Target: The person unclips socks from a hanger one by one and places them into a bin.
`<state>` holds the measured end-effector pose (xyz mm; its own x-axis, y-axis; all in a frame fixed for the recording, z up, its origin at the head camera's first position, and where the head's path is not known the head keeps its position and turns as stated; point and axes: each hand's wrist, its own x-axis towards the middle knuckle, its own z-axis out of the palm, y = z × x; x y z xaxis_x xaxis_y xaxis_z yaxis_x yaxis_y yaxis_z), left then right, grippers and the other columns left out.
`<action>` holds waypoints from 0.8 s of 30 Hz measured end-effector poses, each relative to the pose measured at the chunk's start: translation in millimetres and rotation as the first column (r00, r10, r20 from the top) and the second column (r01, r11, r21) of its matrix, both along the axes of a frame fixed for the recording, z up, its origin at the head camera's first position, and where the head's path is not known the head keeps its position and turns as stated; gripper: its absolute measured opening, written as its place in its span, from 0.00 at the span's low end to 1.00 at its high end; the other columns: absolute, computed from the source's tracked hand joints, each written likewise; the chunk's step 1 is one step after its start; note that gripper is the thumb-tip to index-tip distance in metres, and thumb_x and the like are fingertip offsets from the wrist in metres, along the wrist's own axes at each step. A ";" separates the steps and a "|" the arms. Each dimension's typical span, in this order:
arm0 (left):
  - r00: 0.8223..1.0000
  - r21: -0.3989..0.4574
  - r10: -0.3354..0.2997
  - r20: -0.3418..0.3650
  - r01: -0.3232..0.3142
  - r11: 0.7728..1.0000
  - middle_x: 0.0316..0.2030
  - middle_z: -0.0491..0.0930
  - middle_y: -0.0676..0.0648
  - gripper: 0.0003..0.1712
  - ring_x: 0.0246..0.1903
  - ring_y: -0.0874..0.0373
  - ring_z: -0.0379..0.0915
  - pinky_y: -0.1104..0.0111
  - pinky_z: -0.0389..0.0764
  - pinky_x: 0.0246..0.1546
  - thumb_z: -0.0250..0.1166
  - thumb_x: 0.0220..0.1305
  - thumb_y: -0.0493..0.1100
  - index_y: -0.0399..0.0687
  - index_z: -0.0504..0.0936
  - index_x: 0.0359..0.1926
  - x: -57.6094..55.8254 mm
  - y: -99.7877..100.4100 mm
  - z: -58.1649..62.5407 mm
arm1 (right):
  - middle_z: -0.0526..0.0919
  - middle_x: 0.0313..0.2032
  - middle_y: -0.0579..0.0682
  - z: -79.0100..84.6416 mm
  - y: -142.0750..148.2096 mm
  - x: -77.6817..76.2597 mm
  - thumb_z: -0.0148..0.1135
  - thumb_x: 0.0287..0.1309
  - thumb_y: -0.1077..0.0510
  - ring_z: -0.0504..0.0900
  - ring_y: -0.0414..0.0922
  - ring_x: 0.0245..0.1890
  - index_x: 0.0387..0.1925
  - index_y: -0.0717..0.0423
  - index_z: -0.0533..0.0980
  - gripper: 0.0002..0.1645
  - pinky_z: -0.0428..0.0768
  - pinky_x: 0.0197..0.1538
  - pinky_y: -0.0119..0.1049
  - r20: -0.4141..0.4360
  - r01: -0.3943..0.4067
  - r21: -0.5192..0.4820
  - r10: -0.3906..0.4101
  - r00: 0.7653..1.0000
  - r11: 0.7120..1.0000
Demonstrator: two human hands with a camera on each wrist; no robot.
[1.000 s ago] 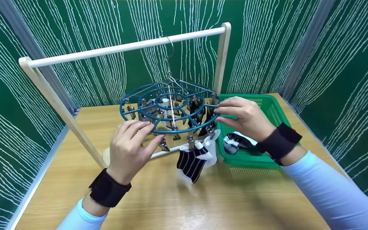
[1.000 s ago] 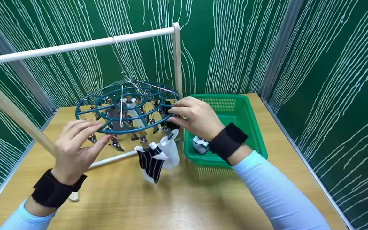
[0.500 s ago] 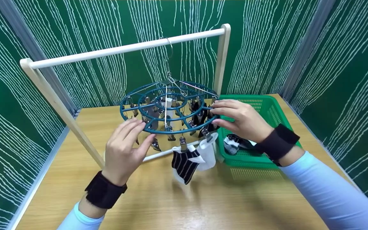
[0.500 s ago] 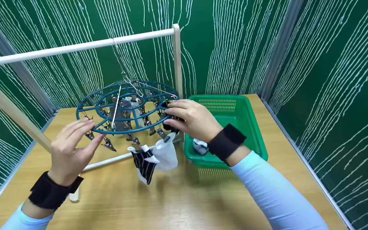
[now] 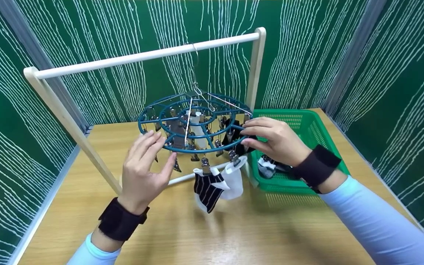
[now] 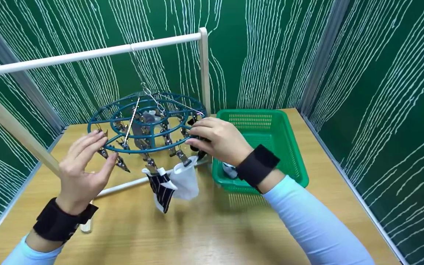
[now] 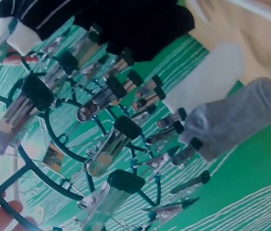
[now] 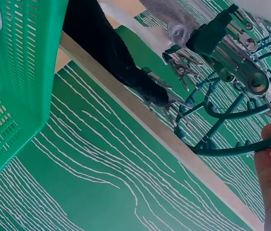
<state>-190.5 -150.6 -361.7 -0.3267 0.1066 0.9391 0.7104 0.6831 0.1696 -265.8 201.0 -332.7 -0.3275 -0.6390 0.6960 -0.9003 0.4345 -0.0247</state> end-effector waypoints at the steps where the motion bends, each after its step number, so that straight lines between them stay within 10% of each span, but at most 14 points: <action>1: 1.000 0.003 -0.009 -0.010 0.009 1.000 0.51 0.89 0.32 0.20 0.56 0.34 0.82 0.62 0.74 0.75 0.78 0.58 0.34 0.31 0.89 0.51 1.0 1.8 0.6 | 0.92 0.49 0.62 -0.1 -0.1 0.5 0.73 0.71 0.55 0.90 0.59 0.52 0.49 0.62 0.89 0.14 0.89 0.57 0.56 0.000 0.005 0.002 -0.005 1.000 1.000; 8: 0.983 -0.039 -0.175 -0.057 0.173 0.984 0.32 0.85 0.41 0.05 0.32 0.50 0.82 0.66 0.85 0.38 0.72 0.64 0.32 0.36 0.83 0.37 11.9 20.4 3.7 | 0.92 0.48 0.62 1.6 -2.7 3.2 0.77 0.65 0.60 0.91 0.59 0.51 0.48 0.62 0.89 0.13 0.90 0.58 0.55 0.004 0.028 0.005 -0.028 1.000 1.000; 11: 0.970 -0.076 -0.236 0.051 0.240 0.968 0.29 0.88 0.44 0.04 0.28 0.56 0.85 0.69 0.88 0.33 0.74 0.63 0.30 0.38 0.86 0.35 17.6 28.6 2.8 | 0.92 0.48 0.62 1.0 -3.6 2.9 0.77 0.64 0.61 0.91 0.59 0.51 0.48 0.62 0.89 0.13 0.90 0.57 0.55 -0.003 0.022 -0.001 -0.022 1.000 1.000; 15: 0.951 -0.120 -0.168 0.259 0.204 0.971 0.35 0.91 0.42 0.08 0.35 0.53 0.90 0.64 0.91 0.39 0.76 0.66 0.36 0.35 0.89 0.42 23.1 38.5 0.9 | 0.92 0.47 0.62 0.0 -4.3 2.8 0.78 0.63 0.61 0.91 0.58 0.50 0.47 0.62 0.89 0.13 0.90 0.57 0.55 -0.002 0.019 -0.011 -0.019 1.000 1.000; 18: 0.896 -0.151 -0.097 0.434 0.179 0.972 0.42 0.91 0.37 0.17 0.41 0.46 0.90 0.55 0.92 0.45 0.75 0.71 0.42 0.32 0.88 0.51 23.8 44.3 2.0 | 0.92 0.48 0.61 -0.3 -4.4 3.1 0.78 0.63 0.61 0.91 0.59 0.50 0.47 0.62 0.89 0.13 0.90 0.57 0.54 0.000 0.025 -0.012 -0.025 1.000 1.000; 24: 0.703 -0.068 -0.134 0.698 0.252 0.965 0.49 0.91 0.36 0.18 0.48 0.44 0.90 0.49 0.89 0.54 0.68 0.77 0.43 0.32 0.86 0.56 16.5 49.8 11.7 | 0.92 0.48 0.61 0.8 -4.6 3.3 0.78 0.63 0.60 0.91 0.58 0.51 0.48 0.62 0.89 0.13 0.90 0.57 0.54 0.002 0.036 -0.007 -0.035 0.999 0.999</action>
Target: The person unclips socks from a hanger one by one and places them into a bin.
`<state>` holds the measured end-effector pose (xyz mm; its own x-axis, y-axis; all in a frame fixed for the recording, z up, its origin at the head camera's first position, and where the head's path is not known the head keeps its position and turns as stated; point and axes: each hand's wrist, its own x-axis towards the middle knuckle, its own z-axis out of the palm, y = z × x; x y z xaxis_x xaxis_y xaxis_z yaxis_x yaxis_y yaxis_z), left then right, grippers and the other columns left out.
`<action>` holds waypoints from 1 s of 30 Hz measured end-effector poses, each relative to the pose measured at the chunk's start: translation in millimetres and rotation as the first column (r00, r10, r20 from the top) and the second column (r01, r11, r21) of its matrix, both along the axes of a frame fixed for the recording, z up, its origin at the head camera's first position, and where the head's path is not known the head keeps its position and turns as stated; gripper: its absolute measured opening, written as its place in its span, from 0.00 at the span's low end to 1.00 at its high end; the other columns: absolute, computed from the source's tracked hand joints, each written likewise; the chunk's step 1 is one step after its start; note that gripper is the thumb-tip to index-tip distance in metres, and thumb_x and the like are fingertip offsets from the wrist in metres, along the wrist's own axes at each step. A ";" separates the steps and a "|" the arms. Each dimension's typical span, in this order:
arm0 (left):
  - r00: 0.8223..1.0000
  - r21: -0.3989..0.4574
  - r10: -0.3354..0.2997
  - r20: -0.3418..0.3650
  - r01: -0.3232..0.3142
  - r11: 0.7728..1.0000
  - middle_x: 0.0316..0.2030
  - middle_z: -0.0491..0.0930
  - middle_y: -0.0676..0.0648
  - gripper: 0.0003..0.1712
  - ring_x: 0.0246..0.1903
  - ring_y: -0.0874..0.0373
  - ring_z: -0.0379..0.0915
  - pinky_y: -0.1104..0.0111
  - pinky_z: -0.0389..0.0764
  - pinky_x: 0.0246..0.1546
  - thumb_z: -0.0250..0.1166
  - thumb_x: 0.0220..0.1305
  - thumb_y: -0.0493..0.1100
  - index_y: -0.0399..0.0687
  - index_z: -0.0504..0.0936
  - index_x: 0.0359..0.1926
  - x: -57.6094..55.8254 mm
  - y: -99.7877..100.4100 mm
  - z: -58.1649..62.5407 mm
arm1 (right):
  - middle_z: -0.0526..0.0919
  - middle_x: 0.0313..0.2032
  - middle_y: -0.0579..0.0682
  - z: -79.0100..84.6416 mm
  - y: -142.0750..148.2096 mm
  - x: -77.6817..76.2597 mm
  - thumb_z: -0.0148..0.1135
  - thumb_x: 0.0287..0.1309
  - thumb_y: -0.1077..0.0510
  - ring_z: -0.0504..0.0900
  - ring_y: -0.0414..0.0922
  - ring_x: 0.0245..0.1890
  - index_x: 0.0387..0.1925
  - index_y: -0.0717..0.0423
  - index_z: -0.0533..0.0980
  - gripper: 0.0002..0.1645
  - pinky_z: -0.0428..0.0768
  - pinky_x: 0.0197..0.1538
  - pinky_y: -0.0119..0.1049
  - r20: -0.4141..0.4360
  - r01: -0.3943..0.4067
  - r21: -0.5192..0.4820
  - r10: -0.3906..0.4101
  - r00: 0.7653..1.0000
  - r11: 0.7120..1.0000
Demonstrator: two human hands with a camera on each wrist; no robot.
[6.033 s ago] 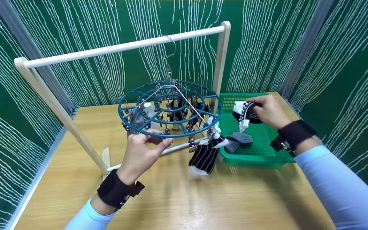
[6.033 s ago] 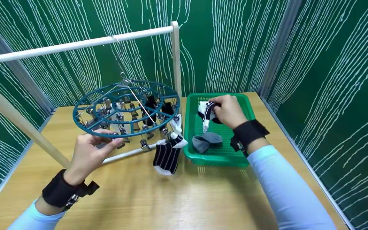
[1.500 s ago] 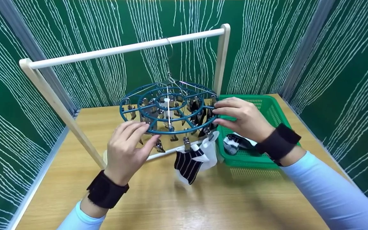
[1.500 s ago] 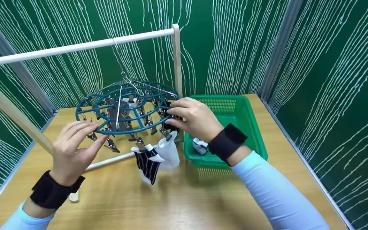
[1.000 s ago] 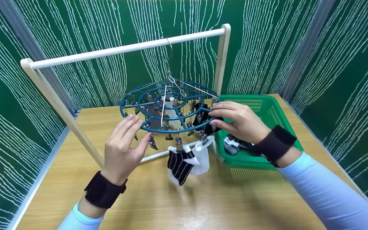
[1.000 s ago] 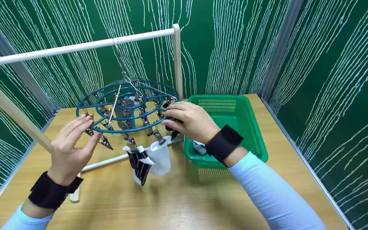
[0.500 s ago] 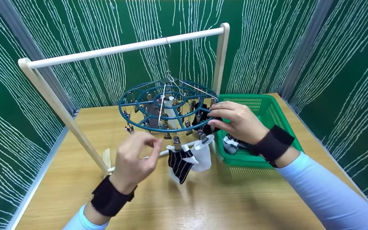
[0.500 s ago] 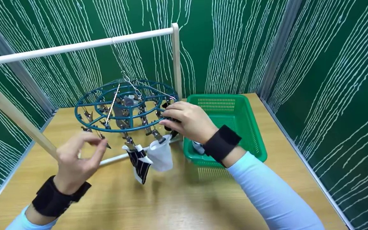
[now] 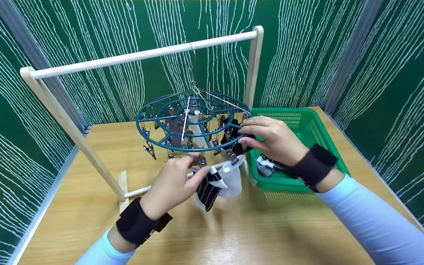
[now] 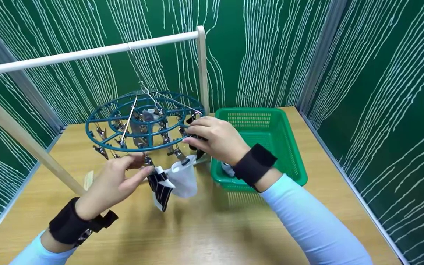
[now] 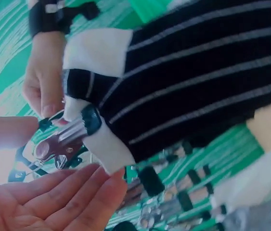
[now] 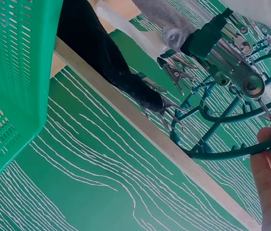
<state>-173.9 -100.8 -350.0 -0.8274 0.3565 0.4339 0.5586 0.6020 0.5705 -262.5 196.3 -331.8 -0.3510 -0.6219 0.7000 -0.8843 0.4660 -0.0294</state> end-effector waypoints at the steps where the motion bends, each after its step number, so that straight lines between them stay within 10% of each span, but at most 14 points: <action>1: 0.999 0.016 -0.013 0.031 0.013 1.000 0.48 0.92 0.37 0.16 0.48 0.45 0.90 0.51 0.89 0.55 0.68 0.77 0.42 0.33 0.86 0.55 -1.4 0.0 1.8 | 0.92 0.48 0.61 0.5 -0.2 -0.1 0.78 0.63 0.60 0.91 0.58 0.51 0.48 0.62 0.89 0.13 0.90 0.57 0.53 0.001 0.001 0.001 -0.001 1.000 1.000; 18: 0.995 0.081 0.000 0.102 -0.008 0.997 0.37 0.93 0.46 0.07 0.30 0.62 0.83 0.70 0.85 0.34 0.73 0.73 0.41 0.41 0.92 0.44 -9.2 -3.2 7.9 | 0.91 0.51 0.64 -3.9 1.4 5.9 0.80 0.61 0.61 0.90 0.60 0.54 0.50 0.64 0.88 0.17 0.88 0.59 0.55 -0.010 -0.027 -0.089 0.026 1.000 0.996; 30: 0.994 0.099 -0.018 0.110 0.007 0.995 0.35 0.93 0.46 0.06 0.24 0.64 0.74 0.75 0.73 0.25 0.72 0.74 0.40 0.42 0.92 0.41 -10.0 -3.6 6.2 | 0.93 0.40 0.57 -19.1 4.9 36.3 0.83 0.55 0.66 0.92 0.52 0.41 0.43 0.63 0.88 0.14 0.87 0.54 0.28 0.040 0.062 -0.196 -0.055 0.998 0.979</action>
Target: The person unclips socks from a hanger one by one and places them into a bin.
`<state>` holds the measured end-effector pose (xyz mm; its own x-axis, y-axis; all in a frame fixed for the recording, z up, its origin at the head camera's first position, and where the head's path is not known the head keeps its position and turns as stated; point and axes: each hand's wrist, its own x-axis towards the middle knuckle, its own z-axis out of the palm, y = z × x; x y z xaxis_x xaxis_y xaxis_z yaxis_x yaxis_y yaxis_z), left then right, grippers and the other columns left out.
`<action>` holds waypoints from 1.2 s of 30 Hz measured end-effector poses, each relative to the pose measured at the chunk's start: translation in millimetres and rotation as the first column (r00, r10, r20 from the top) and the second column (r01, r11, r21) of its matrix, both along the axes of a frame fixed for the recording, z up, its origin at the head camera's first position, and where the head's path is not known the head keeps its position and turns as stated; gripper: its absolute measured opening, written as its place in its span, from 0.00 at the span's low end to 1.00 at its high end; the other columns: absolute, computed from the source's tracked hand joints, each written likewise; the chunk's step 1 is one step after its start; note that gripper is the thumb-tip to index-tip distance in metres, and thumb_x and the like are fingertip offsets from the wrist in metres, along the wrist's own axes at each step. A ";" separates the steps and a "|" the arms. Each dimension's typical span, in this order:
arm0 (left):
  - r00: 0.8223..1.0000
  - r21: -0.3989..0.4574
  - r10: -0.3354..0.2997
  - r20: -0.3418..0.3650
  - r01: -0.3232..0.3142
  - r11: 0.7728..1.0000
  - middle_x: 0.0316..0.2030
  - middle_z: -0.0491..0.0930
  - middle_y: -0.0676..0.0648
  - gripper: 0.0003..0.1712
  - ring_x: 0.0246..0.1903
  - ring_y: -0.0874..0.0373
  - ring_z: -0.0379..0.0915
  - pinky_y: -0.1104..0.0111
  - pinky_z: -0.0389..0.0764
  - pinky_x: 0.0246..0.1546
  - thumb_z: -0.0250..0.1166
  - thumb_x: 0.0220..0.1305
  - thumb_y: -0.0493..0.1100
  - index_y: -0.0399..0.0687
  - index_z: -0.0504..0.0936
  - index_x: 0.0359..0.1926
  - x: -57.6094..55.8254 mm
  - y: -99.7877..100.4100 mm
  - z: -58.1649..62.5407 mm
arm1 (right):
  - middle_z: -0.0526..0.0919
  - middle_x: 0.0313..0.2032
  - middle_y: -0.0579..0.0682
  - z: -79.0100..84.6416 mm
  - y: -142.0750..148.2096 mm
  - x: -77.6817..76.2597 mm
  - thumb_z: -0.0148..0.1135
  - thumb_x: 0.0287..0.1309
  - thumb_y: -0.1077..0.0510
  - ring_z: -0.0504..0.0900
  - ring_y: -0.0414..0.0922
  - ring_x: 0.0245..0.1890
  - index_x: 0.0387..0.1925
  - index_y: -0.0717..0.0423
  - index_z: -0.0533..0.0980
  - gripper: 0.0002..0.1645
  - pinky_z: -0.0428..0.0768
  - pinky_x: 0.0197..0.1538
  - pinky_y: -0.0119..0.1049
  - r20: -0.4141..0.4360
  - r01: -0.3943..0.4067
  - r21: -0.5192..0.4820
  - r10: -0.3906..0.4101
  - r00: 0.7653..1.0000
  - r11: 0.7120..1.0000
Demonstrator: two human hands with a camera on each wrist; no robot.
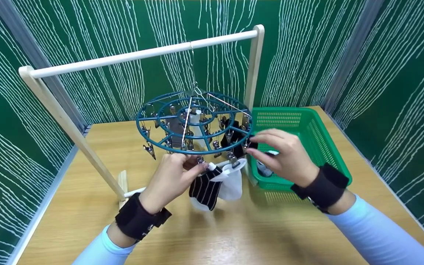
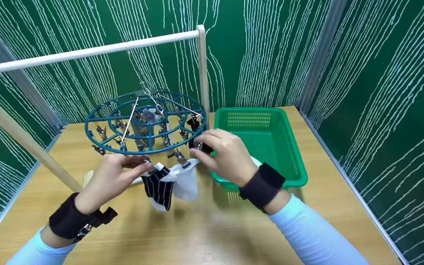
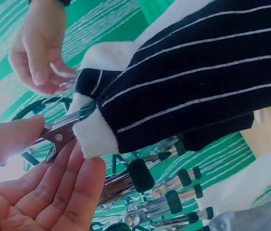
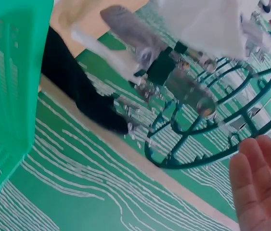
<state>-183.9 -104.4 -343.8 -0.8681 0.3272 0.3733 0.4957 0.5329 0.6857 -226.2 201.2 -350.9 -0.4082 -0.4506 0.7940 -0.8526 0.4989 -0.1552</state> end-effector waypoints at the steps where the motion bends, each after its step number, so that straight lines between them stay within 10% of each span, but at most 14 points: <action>1: 1.000 0.000 0.000 0.000 0.000 1.000 0.36 0.93 0.46 0.06 0.25 0.64 0.74 0.75 0.74 0.26 0.72 0.74 0.40 0.41 0.92 0.41 -0.1 -0.1 -0.2 | 0.93 0.39 0.56 -2.3 -0.3 2.8 0.83 0.54 0.67 0.92 0.51 0.39 0.42 0.63 0.88 0.13 0.86 0.53 0.25 0.017 -0.004 -0.007 0.004 1.000 1.000; 19: 0.999 0.008 0.026 -0.041 -0.026 1.000 0.36 0.93 0.45 0.07 0.32 0.62 0.85 0.71 0.86 0.36 0.73 0.73 0.40 0.40 0.92 0.40 -0.6 0.8 -3.1 | 0.92 0.32 0.54 -52.7 -22.2 28.6 0.80 0.57 0.67 0.89 0.42 0.29 0.37 0.63 0.88 0.08 0.90 0.36 0.33 0.298 -0.135 -0.009 0.132 0.945 0.991; 36: 1.000 0.041 0.011 -0.005 -0.011 0.999 0.37 0.94 0.46 0.11 0.32 0.62 0.84 0.71 0.84 0.37 0.70 0.77 0.45 0.42 0.92 0.43 -2.6 1.0 -4.2 | 0.94 0.38 0.58 -90.6 -58.8 19.5 0.79 0.64 0.57 0.94 0.48 0.36 0.47 0.64 0.87 0.16 0.91 0.44 0.33 0.719 -0.136 -0.122 0.182 0.671 0.983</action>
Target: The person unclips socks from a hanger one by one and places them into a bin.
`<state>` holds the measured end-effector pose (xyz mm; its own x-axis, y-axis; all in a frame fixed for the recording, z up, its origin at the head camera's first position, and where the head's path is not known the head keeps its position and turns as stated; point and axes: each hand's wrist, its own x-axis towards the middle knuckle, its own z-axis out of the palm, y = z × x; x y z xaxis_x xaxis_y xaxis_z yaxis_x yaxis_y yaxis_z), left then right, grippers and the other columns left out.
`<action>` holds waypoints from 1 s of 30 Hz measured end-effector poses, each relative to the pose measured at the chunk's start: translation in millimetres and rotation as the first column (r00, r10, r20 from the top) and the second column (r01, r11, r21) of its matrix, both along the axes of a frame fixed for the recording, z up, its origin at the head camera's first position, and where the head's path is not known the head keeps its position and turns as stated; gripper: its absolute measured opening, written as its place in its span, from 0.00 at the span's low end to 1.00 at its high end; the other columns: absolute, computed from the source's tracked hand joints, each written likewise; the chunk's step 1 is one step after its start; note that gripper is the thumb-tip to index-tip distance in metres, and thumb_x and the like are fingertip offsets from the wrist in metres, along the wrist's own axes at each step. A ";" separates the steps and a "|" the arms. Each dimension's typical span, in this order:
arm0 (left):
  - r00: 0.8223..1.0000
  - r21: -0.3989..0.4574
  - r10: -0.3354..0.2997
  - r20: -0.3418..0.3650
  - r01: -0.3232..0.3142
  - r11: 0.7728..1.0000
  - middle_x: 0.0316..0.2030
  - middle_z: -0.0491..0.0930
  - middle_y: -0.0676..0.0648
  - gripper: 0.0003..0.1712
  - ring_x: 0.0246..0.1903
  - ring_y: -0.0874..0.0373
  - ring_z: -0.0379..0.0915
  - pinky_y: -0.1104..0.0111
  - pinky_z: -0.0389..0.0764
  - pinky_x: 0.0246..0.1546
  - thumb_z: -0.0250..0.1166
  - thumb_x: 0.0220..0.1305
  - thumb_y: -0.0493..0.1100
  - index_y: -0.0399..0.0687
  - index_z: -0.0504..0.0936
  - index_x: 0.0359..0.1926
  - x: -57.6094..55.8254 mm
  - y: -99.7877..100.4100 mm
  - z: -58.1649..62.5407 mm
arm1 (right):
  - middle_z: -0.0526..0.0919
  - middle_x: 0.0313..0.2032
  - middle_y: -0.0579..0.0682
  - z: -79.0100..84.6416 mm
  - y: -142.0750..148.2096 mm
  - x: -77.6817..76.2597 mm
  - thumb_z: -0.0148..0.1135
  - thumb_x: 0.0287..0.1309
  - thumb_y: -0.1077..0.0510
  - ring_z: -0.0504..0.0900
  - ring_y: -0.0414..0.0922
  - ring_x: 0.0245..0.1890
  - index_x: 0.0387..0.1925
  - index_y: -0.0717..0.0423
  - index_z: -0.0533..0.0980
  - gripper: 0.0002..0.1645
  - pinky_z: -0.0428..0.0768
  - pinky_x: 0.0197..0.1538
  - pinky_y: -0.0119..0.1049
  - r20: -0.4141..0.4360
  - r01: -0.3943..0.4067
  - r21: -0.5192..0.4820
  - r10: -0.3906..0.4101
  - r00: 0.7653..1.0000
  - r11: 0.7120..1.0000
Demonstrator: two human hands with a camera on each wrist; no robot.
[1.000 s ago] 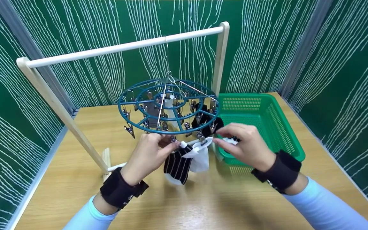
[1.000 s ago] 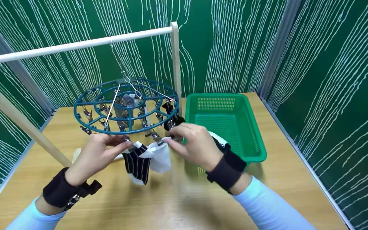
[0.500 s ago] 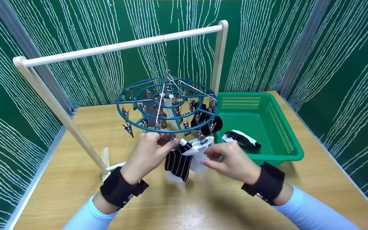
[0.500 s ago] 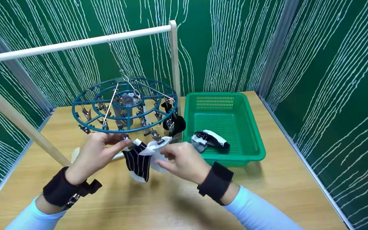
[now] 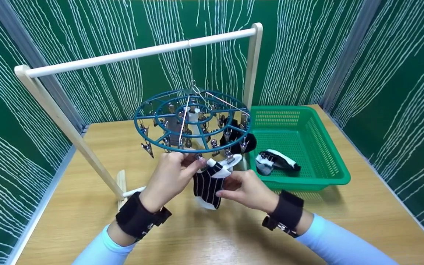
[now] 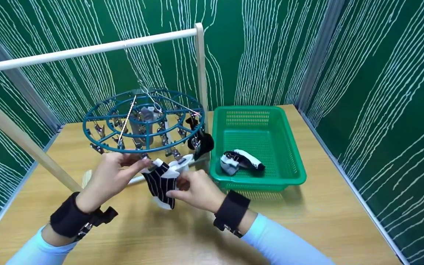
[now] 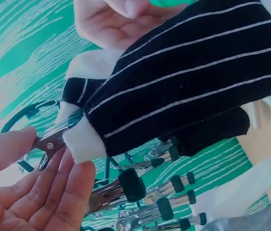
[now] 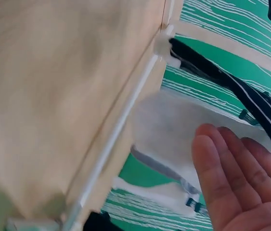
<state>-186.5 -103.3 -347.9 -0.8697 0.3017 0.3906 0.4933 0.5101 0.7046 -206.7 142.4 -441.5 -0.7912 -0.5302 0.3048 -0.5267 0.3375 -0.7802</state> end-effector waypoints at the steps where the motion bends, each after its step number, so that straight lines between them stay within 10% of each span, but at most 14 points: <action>1: 1.000 0.004 -0.003 0.001 0.003 1.000 0.37 0.94 0.46 0.11 0.32 0.62 0.84 0.71 0.84 0.37 0.70 0.77 0.45 0.42 0.92 0.43 -0.1 -0.1 -0.2 | 0.94 0.40 0.59 -1.4 -1.5 -0.8 0.78 0.64 0.58 0.94 0.50 0.37 0.49 0.65 0.87 0.17 0.91 0.45 0.33 0.021 -0.009 -0.016 0.009 1.000 1.000; 8: 1.000 0.005 -0.006 0.003 0.006 1.000 0.39 0.94 0.46 0.10 0.34 0.62 0.85 0.71 0.84 0.38 0.69 0.78 0.44 0.41 0.91 0.44 -0.2 0.3 -0.7 | 0.92 0.47 0.66 -8.1 -9.0 -3.7 0.74 0.66 0.66 0.95 0.55 0.45 0.52 0.72 0.86 0.16 0.90 0.50 0.31 0.099 -0.031 -0.116 0.043 0.994 0.993; 20: 0.999 0.010 -0.040 0.008 0.040 0.999 0.37 0.92 0.46 0.07 0.37 0.59 0.87 0.61 0.89 0.45 0.70 0.76 0.41 0.42 0.90 0.43 1.3 1.0 -1.3 | 0.92 0.43 0.69 -13.4 -11.0 -3.9 0.70 0.64 0.72 0.88 0.33 0.38 0.44 0.75 0.87 0.09 0.88 0.43 0.26 0.018 0.023 -0.222 -0.019 1.000 0.975; 30: 0.998 0.022 -0.042 -0.053 0.043 0.999 0.34 0.92 0.46 0.06 0.33 0.60 0.83 0.71 0.83 0.36 0.71 0.74 0.40 0.41 0.91 0.40 3.1 -2.3 -1.7 | 0.92 0.42 0.69 -15.3 -7.3 -4.2 0.69 0.65 0.72 0.88 0.33 0.37 0.45 0.74 0.87 0.09 0.87 0.42 0.26 0.010 0.030 -0.216 -0.029 1.000 0.976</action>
